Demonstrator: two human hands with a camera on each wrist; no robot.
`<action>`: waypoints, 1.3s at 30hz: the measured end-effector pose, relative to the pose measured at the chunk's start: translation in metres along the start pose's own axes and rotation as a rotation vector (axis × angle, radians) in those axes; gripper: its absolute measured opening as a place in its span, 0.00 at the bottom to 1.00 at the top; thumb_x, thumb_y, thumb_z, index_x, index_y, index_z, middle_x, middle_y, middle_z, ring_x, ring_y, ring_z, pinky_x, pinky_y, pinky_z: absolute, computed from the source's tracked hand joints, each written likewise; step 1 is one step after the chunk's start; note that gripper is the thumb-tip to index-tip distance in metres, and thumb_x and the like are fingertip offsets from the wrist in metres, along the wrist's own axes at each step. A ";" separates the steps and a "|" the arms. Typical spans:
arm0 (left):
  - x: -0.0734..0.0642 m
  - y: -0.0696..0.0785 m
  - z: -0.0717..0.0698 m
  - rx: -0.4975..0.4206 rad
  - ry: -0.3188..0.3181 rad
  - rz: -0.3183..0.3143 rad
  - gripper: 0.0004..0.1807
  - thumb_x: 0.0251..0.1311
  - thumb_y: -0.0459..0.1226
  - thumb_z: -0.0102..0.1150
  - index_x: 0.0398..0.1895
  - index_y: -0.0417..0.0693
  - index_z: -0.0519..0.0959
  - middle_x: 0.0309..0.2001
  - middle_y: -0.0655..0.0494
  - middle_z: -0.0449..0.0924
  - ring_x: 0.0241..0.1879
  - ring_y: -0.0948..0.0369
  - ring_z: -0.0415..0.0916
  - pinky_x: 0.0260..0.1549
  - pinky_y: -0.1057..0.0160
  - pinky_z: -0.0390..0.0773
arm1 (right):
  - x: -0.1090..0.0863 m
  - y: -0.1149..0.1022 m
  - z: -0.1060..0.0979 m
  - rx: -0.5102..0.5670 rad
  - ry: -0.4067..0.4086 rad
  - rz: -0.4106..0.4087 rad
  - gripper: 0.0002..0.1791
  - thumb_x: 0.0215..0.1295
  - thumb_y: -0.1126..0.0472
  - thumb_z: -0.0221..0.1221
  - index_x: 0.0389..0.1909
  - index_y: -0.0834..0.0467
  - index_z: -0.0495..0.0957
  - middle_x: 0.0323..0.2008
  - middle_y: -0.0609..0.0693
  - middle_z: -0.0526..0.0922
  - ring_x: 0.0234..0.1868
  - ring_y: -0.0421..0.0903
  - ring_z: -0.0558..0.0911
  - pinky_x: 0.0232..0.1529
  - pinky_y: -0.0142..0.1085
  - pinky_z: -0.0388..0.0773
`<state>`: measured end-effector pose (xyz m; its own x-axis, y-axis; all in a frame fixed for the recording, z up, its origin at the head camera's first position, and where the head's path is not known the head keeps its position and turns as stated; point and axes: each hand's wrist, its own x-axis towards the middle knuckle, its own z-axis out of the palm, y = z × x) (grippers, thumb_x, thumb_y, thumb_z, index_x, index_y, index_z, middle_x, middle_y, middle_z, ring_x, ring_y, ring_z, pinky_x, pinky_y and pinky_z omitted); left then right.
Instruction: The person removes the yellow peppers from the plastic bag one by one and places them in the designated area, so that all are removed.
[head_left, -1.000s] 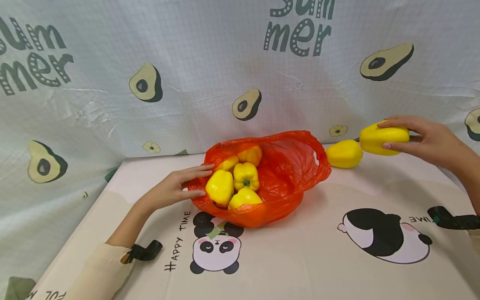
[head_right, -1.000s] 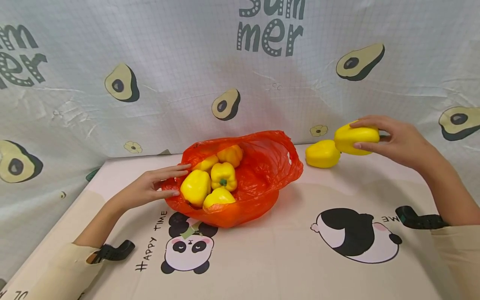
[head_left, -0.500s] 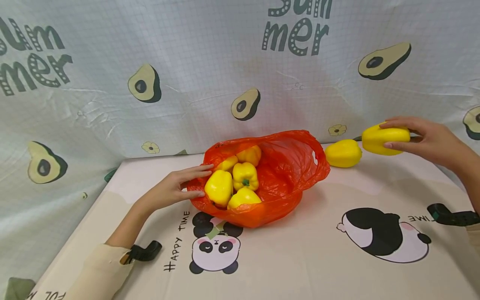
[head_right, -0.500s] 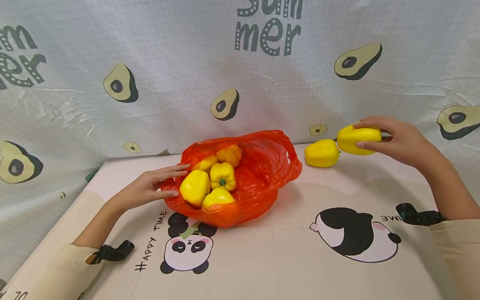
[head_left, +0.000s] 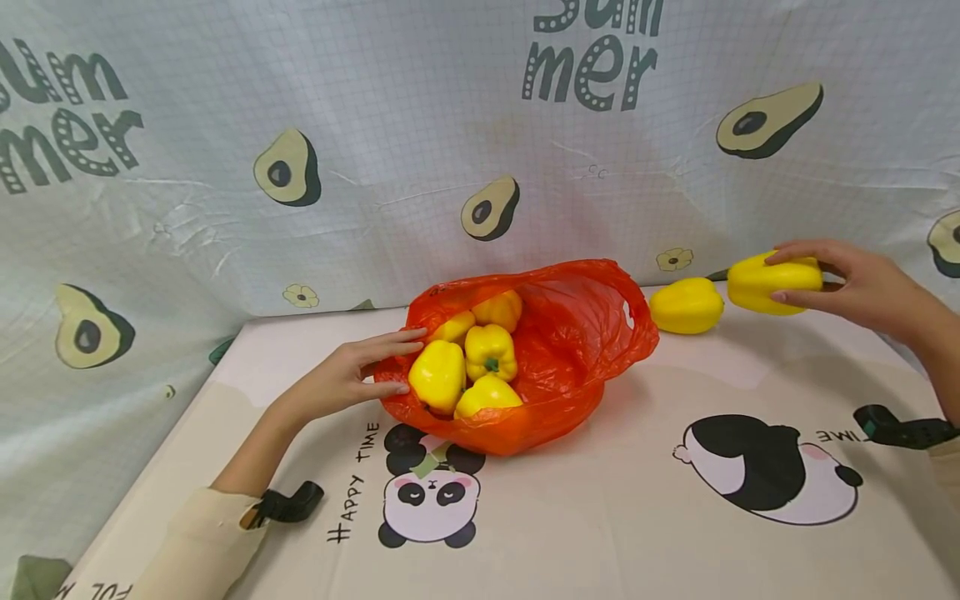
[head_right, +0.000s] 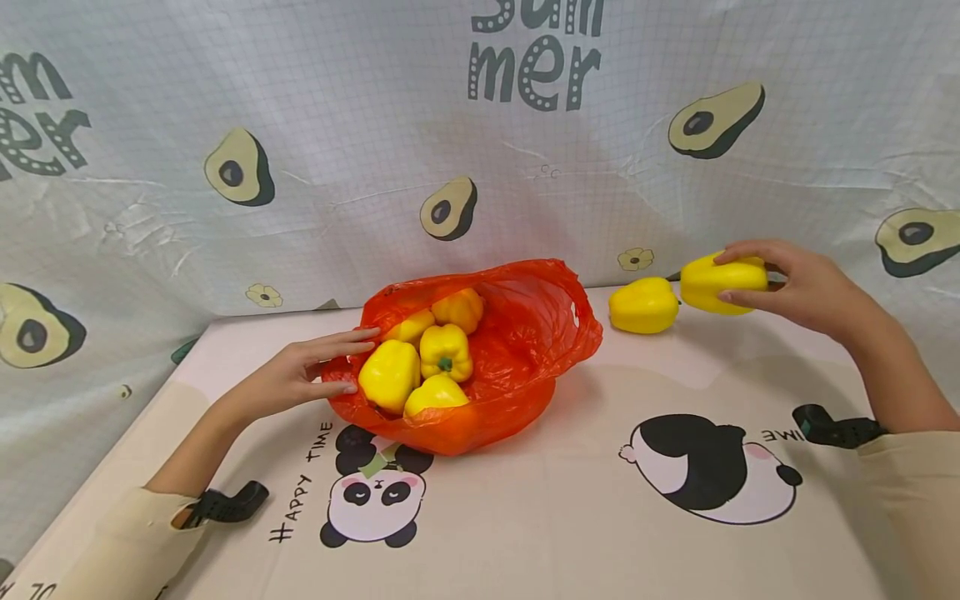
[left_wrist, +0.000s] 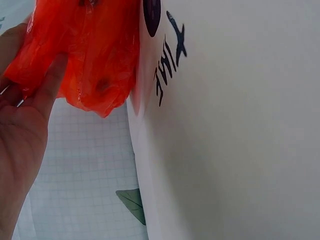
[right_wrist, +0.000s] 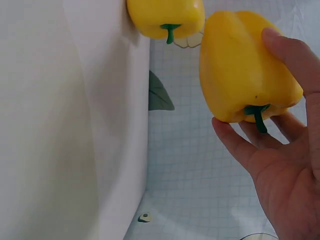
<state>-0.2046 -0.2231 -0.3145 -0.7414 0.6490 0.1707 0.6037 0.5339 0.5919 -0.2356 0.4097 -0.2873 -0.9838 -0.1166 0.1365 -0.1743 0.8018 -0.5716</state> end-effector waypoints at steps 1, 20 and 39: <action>0.000 0.000 0.000 -0.003 0.000 -0.003 0.33 0.61 0.39 0.71 0.71 0.50 0.74 0.74 0.53 0.67 0.74 0.48 0.62 0.68 0.43 0.66 | 0.000 0.001 0.000 -0.002 -0.001 0.000 0.33 0.68 0.54 0.67 0.68 0.62 0.68 0.71 0.69 0.61 0.63 0.73 0.63 0.36 0.08 0.56; 0.000 -0.003 0.001 -0.012 -0.001 -0.003 0.33 0.61 0.39 0.71 0.70 0.50 0.74 0.74 0.53 0.67 0.74 0.48 0.61 0.68 0.43 0.66 | 0.007 0.019 0.008 -0.032 0.008 0.010 0.29 0.68 0.57 0.66 0.64 0.66 0.67 0.65 0.73 0.63 0.53 0.65 0.65 0.35 0.14 0.57; 0.001 -0.001 0.002 -0.020 -0.005 -0.014 0.33 0.62 0.40 0.71 0.71 0.51 0.74 0.74 0.53 0.67 0.74 0.49 0.62 0.67 0.44 0.68 | 0.009 0.045 0.019 0.025 -0.072 0.055 0.33 0.71 0.49 0.63 0.68 0.62 0.64 0.70 0.72 0.60 0.64 0.71 0.61 0.66 0.55 0.63</action>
<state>-0.2056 -0.2220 -0.3166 -0.7479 0.6447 0.1583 0.5876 0.5320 0.6097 -0.2532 0.4337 -0.3267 -0.9923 -0.1151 0.0464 -0.1199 0.7934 -0.5968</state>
